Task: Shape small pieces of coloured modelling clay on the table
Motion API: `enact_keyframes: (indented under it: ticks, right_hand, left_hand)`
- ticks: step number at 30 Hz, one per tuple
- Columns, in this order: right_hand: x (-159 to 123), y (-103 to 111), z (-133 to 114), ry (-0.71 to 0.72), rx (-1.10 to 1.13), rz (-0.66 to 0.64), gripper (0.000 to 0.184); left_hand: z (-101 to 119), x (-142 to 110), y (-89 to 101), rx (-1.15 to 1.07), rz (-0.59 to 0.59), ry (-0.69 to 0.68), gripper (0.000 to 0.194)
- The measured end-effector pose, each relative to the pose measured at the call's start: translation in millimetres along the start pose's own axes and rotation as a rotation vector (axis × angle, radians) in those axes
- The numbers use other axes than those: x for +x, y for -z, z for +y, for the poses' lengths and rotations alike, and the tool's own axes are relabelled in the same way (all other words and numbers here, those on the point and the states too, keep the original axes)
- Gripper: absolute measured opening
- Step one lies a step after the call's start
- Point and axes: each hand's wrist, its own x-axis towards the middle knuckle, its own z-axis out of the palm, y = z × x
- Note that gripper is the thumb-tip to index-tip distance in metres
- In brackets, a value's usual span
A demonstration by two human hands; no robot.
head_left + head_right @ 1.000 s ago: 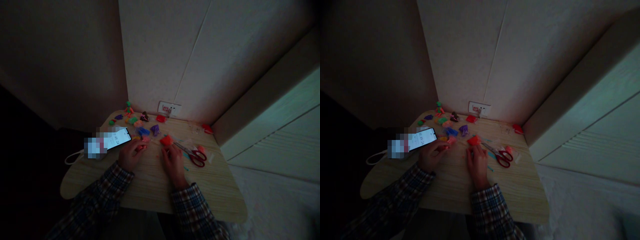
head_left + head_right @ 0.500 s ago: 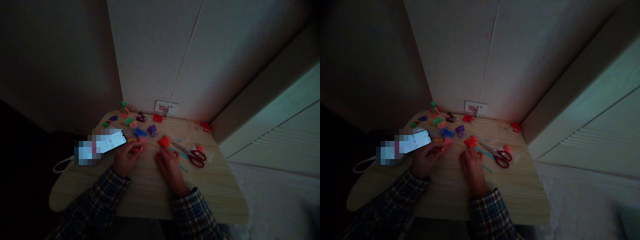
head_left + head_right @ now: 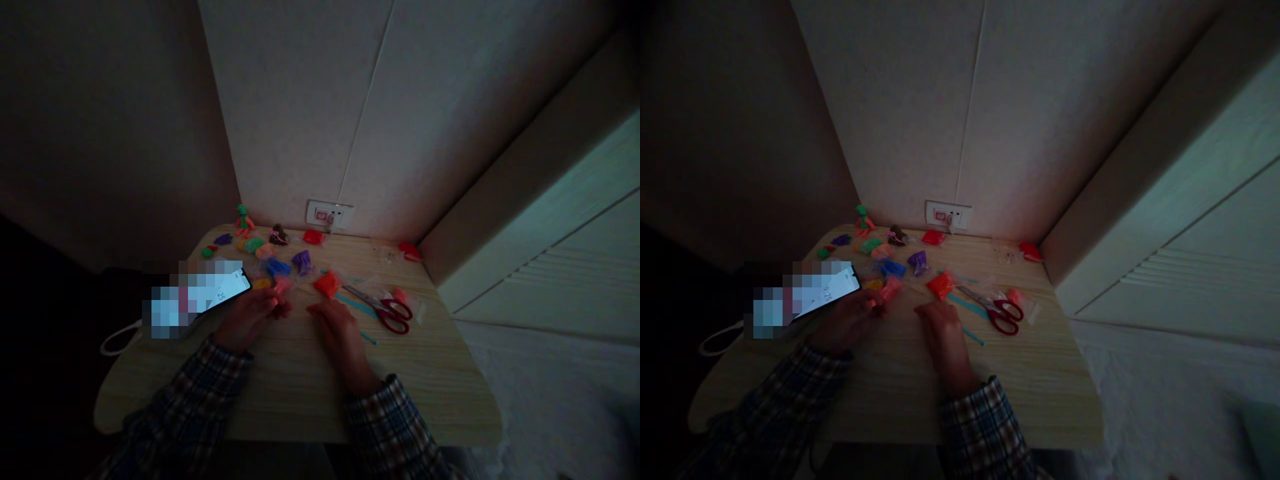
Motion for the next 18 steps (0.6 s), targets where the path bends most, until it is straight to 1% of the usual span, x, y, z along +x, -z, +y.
enact_keyframes:
  ticks: [1, 3, 6, 11, 14, 18]
  right_hand:
    - [0.3, 0.1, -0.7, -0.009, 0.011, 0.004, 0.016]
    - [0.9, -0.2, -2.0, -0.025, 0.018, 0.02, 0.012]
    - [1.3, -1.2, -3.5, -0.034, 0.022, 0.026, 0.011]
    - [1.4, -1.5, -4.4, -0.026, 0.024, 0.0, 0.013]
    - [1.8, -1.6, -4.4, -0.003, 0.018, -0.001, 0.013]
    - [1.9, -3.2, -4.6, 0.028, 0.0, -0.036, 0.013]
  left_hand:
    - [-0.4, 0.1, 0.6, -0.034, -0.021, 0.035, 0.033]
    - [-1.2, 0.3, 2.0, -0.066, -0.052, 0.062, 0.033]
    - [-1.7, 0.6, 4.3, -0.065, -0.065, 0.05, 0.033]
    - [0.3, 1.1, 6.0, -0.022, -0.053, 0.027, 0.035]
    - [1.4, 0.9, 4.2, 0.002, -0.061, 0.022, 0.035]
    - [-0.7, -1.4, -2.4, 0.028, -0.078, 0.028, 0.035]
